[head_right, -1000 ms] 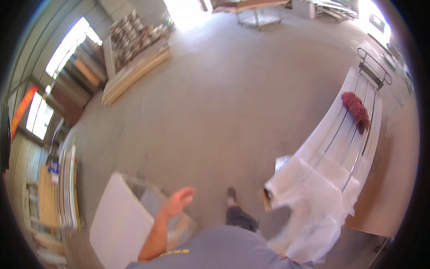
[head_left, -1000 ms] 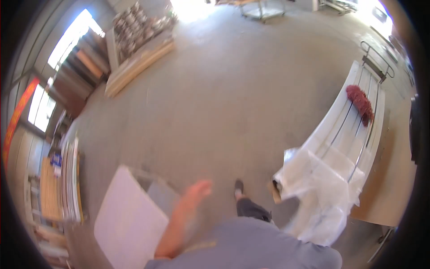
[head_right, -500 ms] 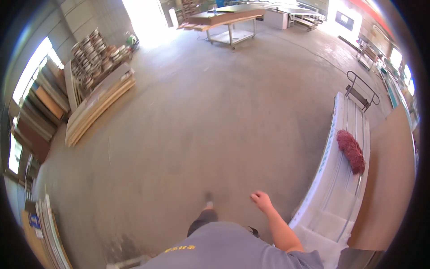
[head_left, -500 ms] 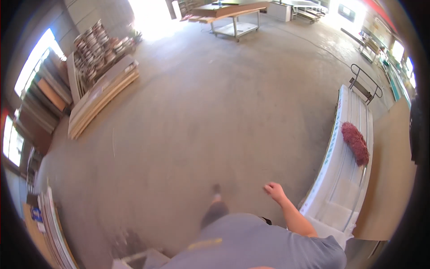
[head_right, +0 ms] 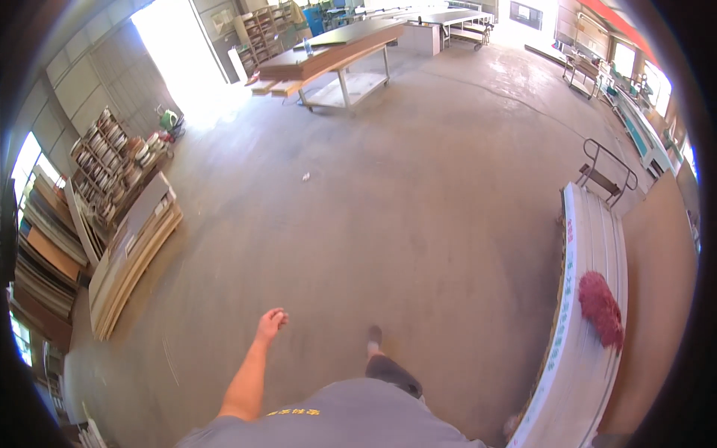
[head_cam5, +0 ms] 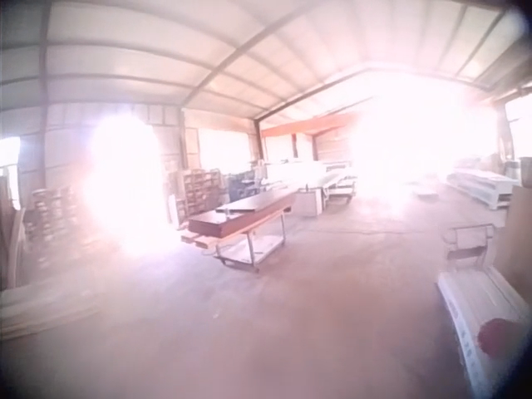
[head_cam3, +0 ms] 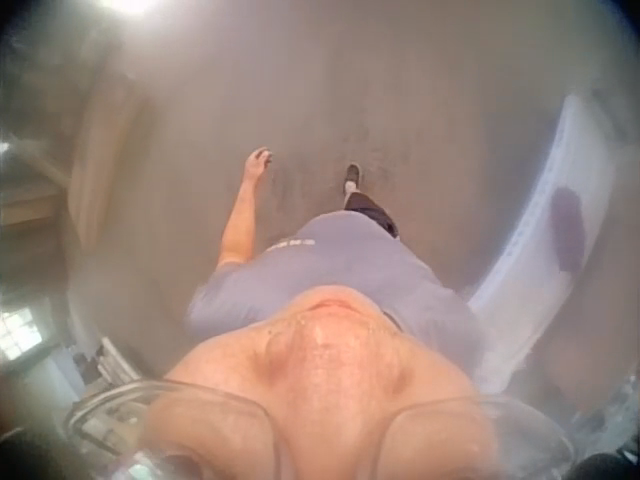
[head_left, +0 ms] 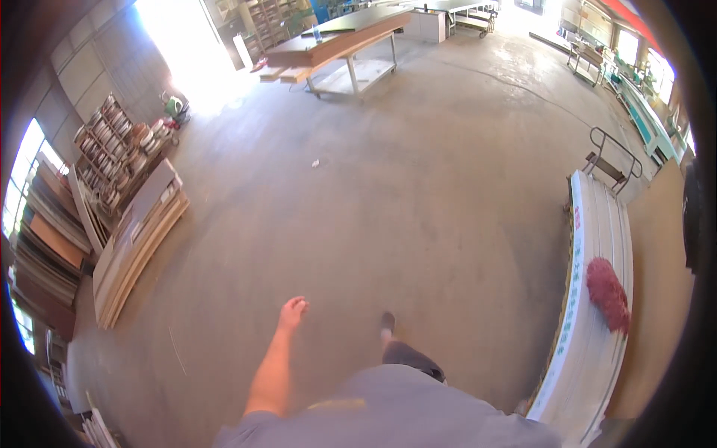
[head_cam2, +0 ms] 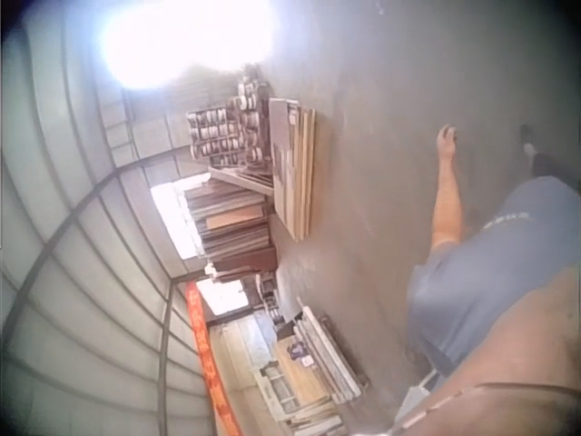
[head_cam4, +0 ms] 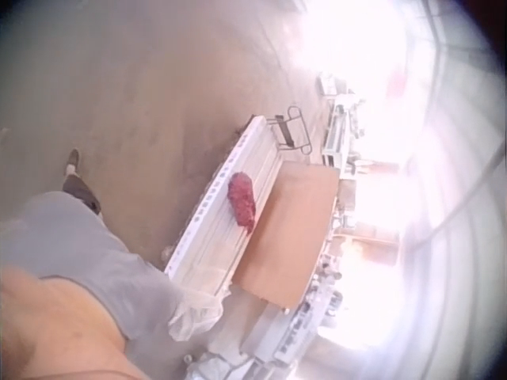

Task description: The person wipes a brown wood panel with a wet cloth, helps another person carry it across a workshop, and then uses a metal scraper tool to remove material from the edge of the panel.

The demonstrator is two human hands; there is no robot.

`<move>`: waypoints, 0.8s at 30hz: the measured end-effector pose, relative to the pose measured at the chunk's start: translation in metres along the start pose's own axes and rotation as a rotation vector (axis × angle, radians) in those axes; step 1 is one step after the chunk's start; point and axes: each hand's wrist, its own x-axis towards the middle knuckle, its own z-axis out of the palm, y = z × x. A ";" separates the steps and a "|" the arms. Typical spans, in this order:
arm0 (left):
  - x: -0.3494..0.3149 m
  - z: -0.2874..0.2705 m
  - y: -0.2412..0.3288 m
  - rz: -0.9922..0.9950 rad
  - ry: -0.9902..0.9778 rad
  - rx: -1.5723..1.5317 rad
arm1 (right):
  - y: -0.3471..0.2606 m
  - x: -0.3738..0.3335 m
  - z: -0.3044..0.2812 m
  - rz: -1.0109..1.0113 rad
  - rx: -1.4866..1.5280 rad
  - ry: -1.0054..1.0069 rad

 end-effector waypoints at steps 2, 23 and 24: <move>0.078 0.013 0.042 0.014 -0.074 0.038 | -0.099 0.034 -0.048 -0.096 -0.132 -0.016; 0.990 0.151 0.284 -0.020 -0.221 1.153 | -0.887 0.143 -0.618 -0.106 0.285 0.061; 1.059 0.263 0.361 -0.141 -0.310 0.797 | -0.859 0.126 -0.643 0.050 0.335 0.092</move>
